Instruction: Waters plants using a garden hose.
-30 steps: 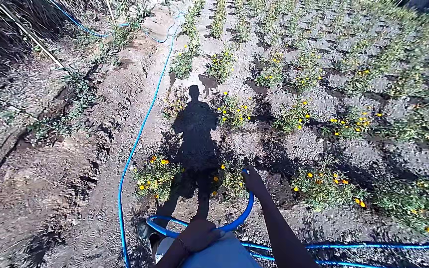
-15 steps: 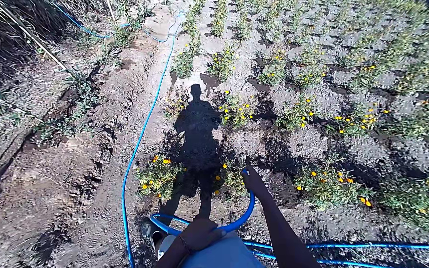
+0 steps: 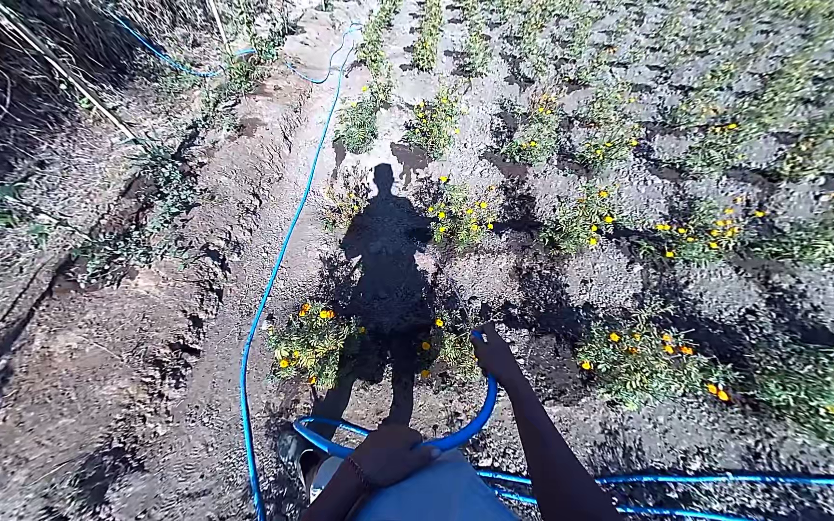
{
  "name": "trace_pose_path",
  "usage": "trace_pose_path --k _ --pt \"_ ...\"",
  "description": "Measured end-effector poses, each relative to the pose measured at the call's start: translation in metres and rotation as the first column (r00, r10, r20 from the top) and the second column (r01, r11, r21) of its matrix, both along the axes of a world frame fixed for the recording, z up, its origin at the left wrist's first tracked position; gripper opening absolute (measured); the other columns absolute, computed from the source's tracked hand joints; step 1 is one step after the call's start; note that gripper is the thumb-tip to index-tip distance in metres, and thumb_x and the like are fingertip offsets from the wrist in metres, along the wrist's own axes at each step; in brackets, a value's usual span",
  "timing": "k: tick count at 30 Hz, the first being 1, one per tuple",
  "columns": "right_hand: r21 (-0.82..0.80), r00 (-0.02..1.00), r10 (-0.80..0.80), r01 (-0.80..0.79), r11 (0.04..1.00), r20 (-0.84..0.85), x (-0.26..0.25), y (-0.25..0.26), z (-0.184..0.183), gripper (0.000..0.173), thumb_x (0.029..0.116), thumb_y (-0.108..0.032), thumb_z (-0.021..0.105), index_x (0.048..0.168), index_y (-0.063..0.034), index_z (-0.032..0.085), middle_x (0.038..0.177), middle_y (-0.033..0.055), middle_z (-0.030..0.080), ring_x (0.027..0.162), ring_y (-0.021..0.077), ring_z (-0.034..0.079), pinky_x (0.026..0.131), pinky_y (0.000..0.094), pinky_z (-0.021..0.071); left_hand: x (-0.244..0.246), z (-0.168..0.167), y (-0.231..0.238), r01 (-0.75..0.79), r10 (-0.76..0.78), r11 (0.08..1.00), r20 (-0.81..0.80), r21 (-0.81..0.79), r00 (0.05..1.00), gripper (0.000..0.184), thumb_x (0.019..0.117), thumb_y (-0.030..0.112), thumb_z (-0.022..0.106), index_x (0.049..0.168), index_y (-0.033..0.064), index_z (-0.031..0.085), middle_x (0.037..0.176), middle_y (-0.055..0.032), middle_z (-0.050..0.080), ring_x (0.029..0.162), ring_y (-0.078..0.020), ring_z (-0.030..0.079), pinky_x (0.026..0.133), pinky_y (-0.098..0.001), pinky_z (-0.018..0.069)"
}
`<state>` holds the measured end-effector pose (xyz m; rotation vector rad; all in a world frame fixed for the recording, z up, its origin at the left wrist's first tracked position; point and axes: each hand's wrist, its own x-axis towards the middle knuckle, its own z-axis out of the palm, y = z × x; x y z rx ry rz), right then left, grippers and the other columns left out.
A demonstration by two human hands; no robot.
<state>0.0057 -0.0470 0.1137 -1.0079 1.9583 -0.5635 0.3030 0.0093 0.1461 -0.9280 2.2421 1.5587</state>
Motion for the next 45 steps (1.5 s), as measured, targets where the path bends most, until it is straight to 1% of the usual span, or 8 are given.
trace_pose_path --k 3,5,13,20,25,30,36,45 --pt "-0.008 1.0 -0.018 0.018 1.0 -0.002 -0.003 0.001 -0.002 0.034 0.1101 -0.024 0.047 0.138 -0.005 0.05 0.087 0.0151 0.061 0.064 0.0241 0.059 0.062 0.0435 0.0527 -0.001 0.001 -0.001 -0.001 0.001 1.0 -0.002 0.006 1.0 0.058 0.1082 0.05 0.04 0.1 -0.001 0.066 0.094 -0.0204 0.065 0.093 -0.0363 0.064 0.084 -0.0602 0.0482" --pt "-0.009 0.999 -0.032 0.032 0.999 -0.005 -0.005 0.002 -0.003 0.035 0.1102 -0.024 0.046 0.14 -0.0053 0.049 0.088 0.0155 0.061 0.065 0.0246 0.059 0.063 0.0439 0.0533 -0.001 0.001 -0.002 0.005 -0.005 1.0 -0.001 0.0 1.0 0.058 0.1081 0.05 0.041 0.1 -0.001 0.065 0.093 -0.0202 0.065 0.092 -0.036 0.064 0.083 -0.0599 0.0483" --pt "-0.026 0.997 -0.076 0.077 0.997 0.021 -0.008 0.007 -0.004 0.034 0.1107 -0.024 0.046 0.138 -0.0049 0.048 0.082 0.0141 0.059 0.062 0.0243 0.058 0.061 0.0435 0.0522 -0.003 0.001 -0.004 0.016 -0.015 0.999 0.025 -0.028 1.0 0.059 0.1075 0.053 0.04 0.1 -0.0002 0.066 0.094 -0.0201 0.066 0.093 -0.037 0.065 0.083 -0.062 0.0486" --pt "-0.031 0.996 -0.092 0.093 0.995 0.008 -0.008 0.005 -0.005 0.034 0.1104 -0.024 0.046 0.138 -0.0053 0.049 0.084 0.0154 0.06 0.063 0.0257 0.059 0.062 0.045 0.0532 -0.002 0.005 -0.005 0.023 -0.022 0.999 0.034 -0.032 0.999 0.059 0.1081 0.051 0.039 0.097 -0.0006 0.064 0.091 -0.0195 0.064 0.09 -0.036 0.064 0.082 -0.0601 0.0482" --pt "-0.049 0.995 -0.104 0.104 0.993 0.002 -0.008 0.005 -0.003 0.033 0.1101 -0.024 0.046 0.137 -0.0047 0.05 0.086 0.0165 0.061 0.064 0.0268 0.06 0.063 0.0464 0.0538 -0.003 0.009 -0.006 0.024 -0.022 0.999 0.05 -0.027 0.999 0.058 0.1084 0.05 0.04 0.098 -0.0013 0.064 0.092 -0.0205 0.064 0.091 -0.0369 0.064 0.083 -0.0609 0.0481" --pt "-0.072 0.993 -0.118 0.119 0.99 0.02 -0.008 0.007 -0.003 0.033 0.1102 -0.025 0.046 0.136 -0.004 0.05 0.083 0.0155 0.06 0.062 0.0258 0.06 0.061 0.0452 0.0542 -0.003 0.01 -0.007 0.025 -0.023 0.999 0.051 -0.032 0.998 0.058 0.1085 0.049 0.04 0.098 -0.0019 0.064 0.092 -0.0209 0.064 0.091 -0.0377 0.064 0.082 -0.0618 0.0479" --pt "-0.065 0.989 -0.146 0.148 0.987 0.035 -0.009 0.008 -0.003 0.035 0.1104 -0.025 0.047 0.139 -0.0049 0.049 0.083 0.0149 0.06 0.062 0.0253 0.06 0.061 0.0445 0.0542 -0.003 0.01 -0.007 0.034 -0.033 0.999 0.055 -0.027 0.998 0.058 0.1082 0.051 0.04 0.096 -0.0013 0.063 0.091 -0.0202 0.063 0.09 -0.0367 0.063 0.081 -0.0608 0.0479" --pt "-0.061 0.995 -0.091 0.094 0.994 0.046 -0.003 0.006 -0.005 0.035 0.1108 -0.025 0.045 0.139 -0.0052 0.048 0.081 0.0129 0.058 0.059 0.0226 0.057 0.057 0.0412 0.0523 0.0 0.012 -0.004 0.021 -0.019 0.999 0.057 -0.026 0.998 0.059 0.1079 0.051 0.041 0.097 -0.0017 0.064 0.091 -0.0202 0.064 0.09 -0.0369 0.064 0.082 -0.0608 0.0478"
